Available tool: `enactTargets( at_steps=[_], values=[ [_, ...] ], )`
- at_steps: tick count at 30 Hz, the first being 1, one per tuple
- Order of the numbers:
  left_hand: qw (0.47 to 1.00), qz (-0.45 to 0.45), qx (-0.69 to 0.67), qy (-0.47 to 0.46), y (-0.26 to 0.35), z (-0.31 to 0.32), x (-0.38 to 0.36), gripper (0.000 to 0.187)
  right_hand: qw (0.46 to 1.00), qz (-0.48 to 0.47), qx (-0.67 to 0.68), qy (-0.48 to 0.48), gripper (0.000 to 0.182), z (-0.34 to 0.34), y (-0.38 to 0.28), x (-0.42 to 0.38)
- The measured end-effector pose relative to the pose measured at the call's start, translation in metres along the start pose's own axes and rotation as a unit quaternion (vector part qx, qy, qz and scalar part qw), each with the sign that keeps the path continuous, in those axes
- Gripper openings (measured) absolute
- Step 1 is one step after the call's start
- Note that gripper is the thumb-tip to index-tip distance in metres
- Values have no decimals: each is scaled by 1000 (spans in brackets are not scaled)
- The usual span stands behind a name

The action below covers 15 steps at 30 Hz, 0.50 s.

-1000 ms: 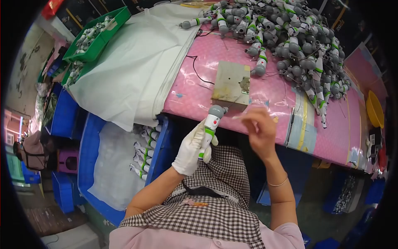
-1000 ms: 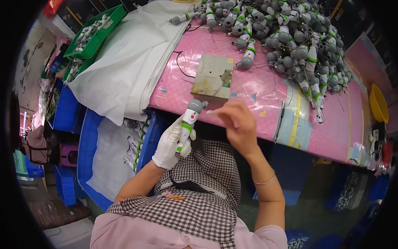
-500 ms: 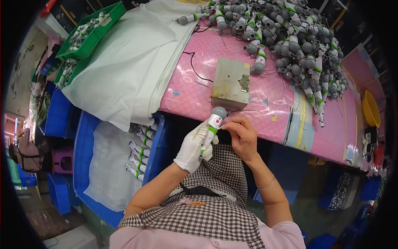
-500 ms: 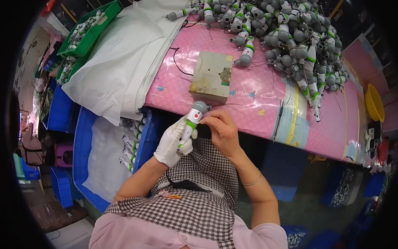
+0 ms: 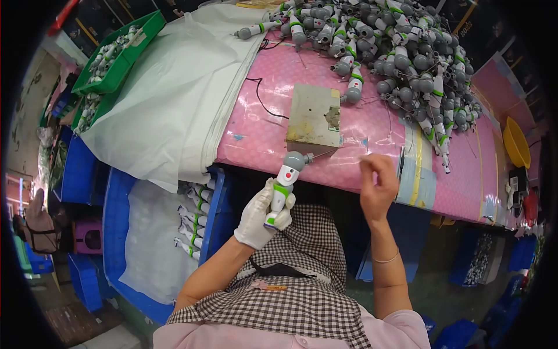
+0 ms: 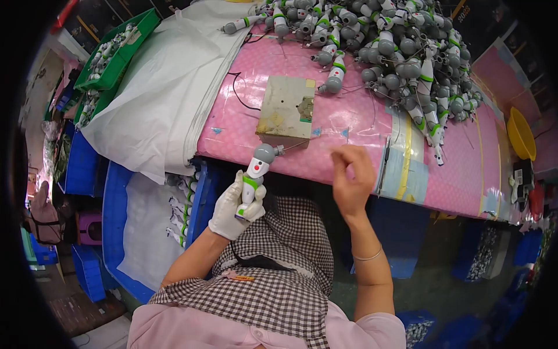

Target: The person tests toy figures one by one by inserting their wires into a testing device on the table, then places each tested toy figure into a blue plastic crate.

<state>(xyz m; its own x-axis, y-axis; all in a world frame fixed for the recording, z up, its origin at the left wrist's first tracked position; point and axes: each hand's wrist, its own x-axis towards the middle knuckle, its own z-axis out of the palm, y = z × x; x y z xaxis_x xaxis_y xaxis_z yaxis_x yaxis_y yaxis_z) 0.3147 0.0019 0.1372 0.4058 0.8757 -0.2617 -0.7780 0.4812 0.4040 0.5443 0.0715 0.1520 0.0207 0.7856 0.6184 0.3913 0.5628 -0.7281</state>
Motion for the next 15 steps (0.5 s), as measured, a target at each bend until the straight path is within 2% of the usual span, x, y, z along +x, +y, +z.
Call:
enactTargets(
  at_steps=[2,3,4,5,6,7,9,10,11,12,13,14,15],
  values=[
    [1000,11,19,1,-4,11,-8,45,986,122,-65,88,14,-10,7,23],
    [999,25,34,3,-5,16,-10,48,986,120,-66,99,14,-14,20,33],
    [998,35,58,-17,-4,19,-9,59,986,47,-149,50,12,-17,40,39],
    [997,30,66,-26,-1,27,-6,59,972,-24,-232,0,11,-18,53,42],
    [997,42,60,-27,1,37,-4,60,944,-42,-324,-50,12,-15,50,47],
    [997,57,53,-27,2,44,-2,61,944,-45,-324,-43,12,-13,42,49],
    [993,67,96,6,5,47,2,58,938,-87,-333,50,12,-7,21,49],
    [984,62,163,31,6,51,4,56,963,-87,-252,43,16,-8,17,48],
    [970,53,229,58,7,53,4,55,963,-87,-251,45,16,-7,9,46],
    [973,40,219,56,5,52,5,50,995,80,-59,4,20,-4,-2,44],
    [973,35,221,55,2,52,6,50,960,243,137,-35,24,0,-10,40],
    [973,18,223,54,-2,51,6,50,937,261,228,-40,29,5,-12,42],
    [973,3,225,51,-5,51,7,49,937,264,227,-36,29,8,-11,42]
  ],
)
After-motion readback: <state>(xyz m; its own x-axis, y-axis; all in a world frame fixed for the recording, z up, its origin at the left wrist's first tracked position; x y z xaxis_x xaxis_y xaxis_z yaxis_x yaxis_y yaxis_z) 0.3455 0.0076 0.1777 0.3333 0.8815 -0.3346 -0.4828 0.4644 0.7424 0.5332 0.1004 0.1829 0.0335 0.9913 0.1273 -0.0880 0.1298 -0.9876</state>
